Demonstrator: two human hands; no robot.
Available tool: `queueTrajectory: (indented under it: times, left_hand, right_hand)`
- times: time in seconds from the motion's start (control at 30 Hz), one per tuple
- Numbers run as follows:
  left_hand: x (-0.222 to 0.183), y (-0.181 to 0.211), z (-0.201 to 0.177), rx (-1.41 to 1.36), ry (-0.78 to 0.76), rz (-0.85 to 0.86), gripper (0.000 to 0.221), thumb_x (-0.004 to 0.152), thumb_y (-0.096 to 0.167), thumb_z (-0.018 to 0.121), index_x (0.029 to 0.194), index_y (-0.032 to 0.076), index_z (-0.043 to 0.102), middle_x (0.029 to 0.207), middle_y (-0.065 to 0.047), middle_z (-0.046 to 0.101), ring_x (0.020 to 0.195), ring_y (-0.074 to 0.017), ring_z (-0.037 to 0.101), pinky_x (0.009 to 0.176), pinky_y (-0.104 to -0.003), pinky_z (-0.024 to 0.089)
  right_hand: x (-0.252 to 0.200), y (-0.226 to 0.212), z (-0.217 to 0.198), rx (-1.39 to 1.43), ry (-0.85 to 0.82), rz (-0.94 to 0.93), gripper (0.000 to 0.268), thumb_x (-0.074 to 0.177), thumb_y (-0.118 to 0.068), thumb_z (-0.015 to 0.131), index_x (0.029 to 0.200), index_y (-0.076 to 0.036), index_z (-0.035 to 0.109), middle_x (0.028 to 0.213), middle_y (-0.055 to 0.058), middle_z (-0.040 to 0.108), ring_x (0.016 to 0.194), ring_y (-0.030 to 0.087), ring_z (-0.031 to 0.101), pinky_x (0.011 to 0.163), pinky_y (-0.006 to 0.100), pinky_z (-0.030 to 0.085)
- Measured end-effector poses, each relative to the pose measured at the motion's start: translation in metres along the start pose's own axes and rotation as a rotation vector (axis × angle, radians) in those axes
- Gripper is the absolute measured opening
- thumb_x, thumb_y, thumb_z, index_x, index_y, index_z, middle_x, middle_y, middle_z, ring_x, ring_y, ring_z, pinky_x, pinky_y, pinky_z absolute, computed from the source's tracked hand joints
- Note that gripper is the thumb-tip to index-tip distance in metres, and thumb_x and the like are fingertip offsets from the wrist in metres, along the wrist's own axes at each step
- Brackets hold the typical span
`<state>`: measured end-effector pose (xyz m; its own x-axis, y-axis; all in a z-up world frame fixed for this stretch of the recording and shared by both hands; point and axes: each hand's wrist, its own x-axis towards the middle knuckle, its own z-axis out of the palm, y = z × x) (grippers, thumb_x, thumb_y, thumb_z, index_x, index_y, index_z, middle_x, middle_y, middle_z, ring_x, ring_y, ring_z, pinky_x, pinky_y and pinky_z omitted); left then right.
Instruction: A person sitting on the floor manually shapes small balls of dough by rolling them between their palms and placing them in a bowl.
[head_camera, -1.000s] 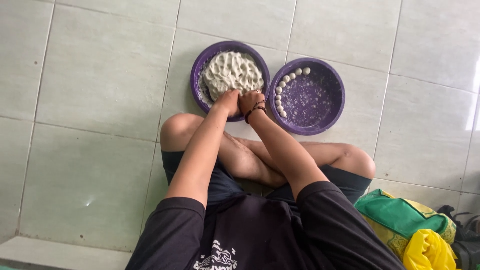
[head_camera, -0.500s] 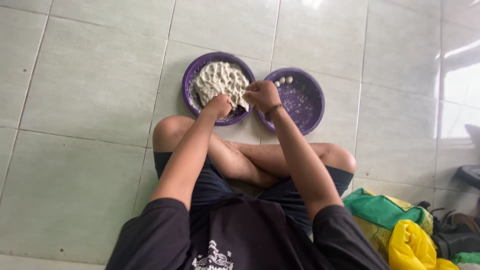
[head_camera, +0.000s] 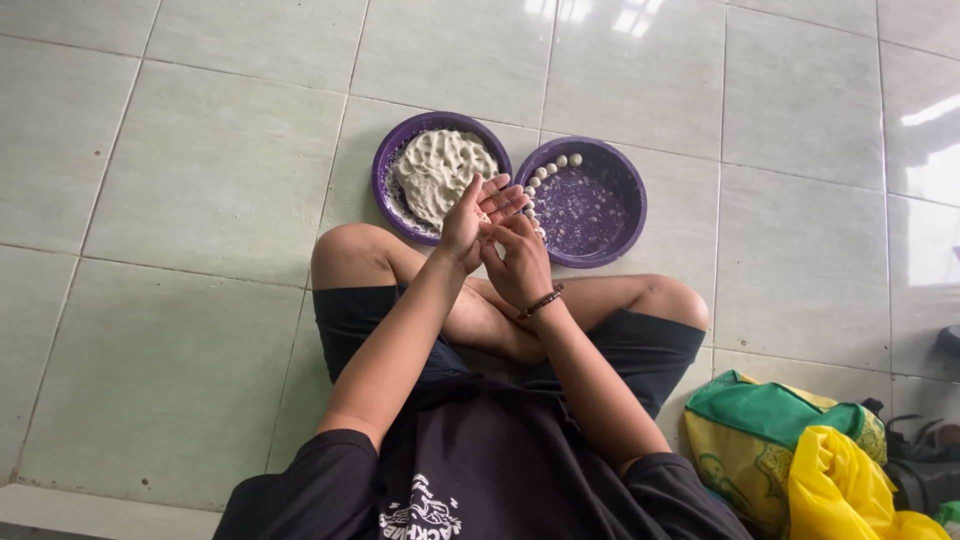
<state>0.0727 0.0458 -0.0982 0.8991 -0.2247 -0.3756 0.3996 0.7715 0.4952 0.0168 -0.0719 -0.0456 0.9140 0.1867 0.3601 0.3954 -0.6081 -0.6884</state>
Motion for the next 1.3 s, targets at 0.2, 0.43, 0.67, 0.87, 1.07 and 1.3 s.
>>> queueTrajectory:
  times: [0.2, 0.43, 0.67, 0.87, 1.07, 1.3]
  left_hand:
    - [-0.018, 0.003, 0.034, 0.024, -0.028, 0.059, 0.070, 0.106, 0.060, 0.034, 0.147, 0.005, 0.050, 0.140, -0.021, 0.062, 0.127, -0.0339, 0.062, 0.107, -0.048, 0.051]
    - [-0.033, -0.005, 0.050, 0.109, -0.065, 0.065, 0.077, 0.105, 0.066, 0.026, 0.151, 0.008, 0.046, 0.143, -0.018, 0.059, 0.129, -0.0301, 0.059, 0.110, -0.049, 0.044]
    - [-0.047, -0.017, 0.055, 0.157, -0.094, 0.106, 0.078, 0.105, 0.066, 0.025, 0.152, 0.008, 0.042, 0.144, -0.017, 0.054, 0.130, -0.0303, 0.054, 0.111, -0.049, 0.041]
    - [-0.038, -0.006, 0.067, 0.215, -0.149, 0.150, 0.078, 0.104, 0.067, 0.024, 0.153, 0.008, 0.039, 0.146, -0.017, 0.050, 0.132, -0.0304, 0.050, 0.113, -0.049, 0.038]
    - [-0.061, -0.036, 0.076, 0.259, -0.181, 0.173, 0.079, 0.104, 0.068, 0.023, 0.154, 0.008, 0.036, 0.148, -0.017, 0.046, 0.134, -0.0306, 0.046, 0.114, -0.049, 0.034]
    - [-0.060, -0.038, 0.099, 0.323, -0.256, 0.253, 0.081, 0.103, 0.069, 0.022, 0.155, 0.008, 0.032, 0.151, -0.016, 0.040, 0.136, -0.0307, 0.040, 0.115, -0.049, 0.031]
  right_hand:
    - [0.011, -0.015, -0.024, 0.214, 0.272, -0.153, 0.019, 0.092, -0.020, 0.062, 0.103, -0.011, 0.075, 0.105, 0.012, 0.064, 0.106, 0.033, 0.060, 0.093, 0.041, 0.048]
    - [0.011, -0.013, -0.008, 0.349, 0.014, -0.225, 0.088, 0.102, -0.072, 0.032, 0.166, -0.014, 0.015, 0.170, 0.023, 0.002, 0.154, 0.041, -0.005, 0.122, 0.061, -0.004]
    - [0.029, -0.025, -0.024, 0.200, 0.175, -0.293, 0.093, 0.099, -0.076, 0.016, 0.167, -0.012, 0.012, 0.173, 0.014, 0.003, 0.158, 0.032, -0.005, 0.126, 0.049, -0.005]
    - [0.006, -0.040, -0.032, 0.448, 0.012, -0.318, 0.102, 0.096, -0.081, 0.026, 0.165, -0.010, 0.006, 0.171, 0.020, 0.000, 0.157, 0.039, -0.006, 0.123, 0.064, 0.000]
    - [0.009, -0.022, -0.054, 0.346, 0.180, -0.262, 0.093, 0.101, -0.073, 0.018, 0.166, -0.008, 0.000, 0.172, 0.017, -0.001, 0.158, 0.038, -0.007, 0.126, 0.057, -0.005]
    - [0.003, -0.023, -0.073, 0.418, 0.150, -0.336, 0.095, 0.100, -0.073, 0.024, 0.165, -0.006, 0.004, 0.171, 0.018, -0.002, 0.157, 0.038, -0.005, 0.126, 0.055, 0.002]
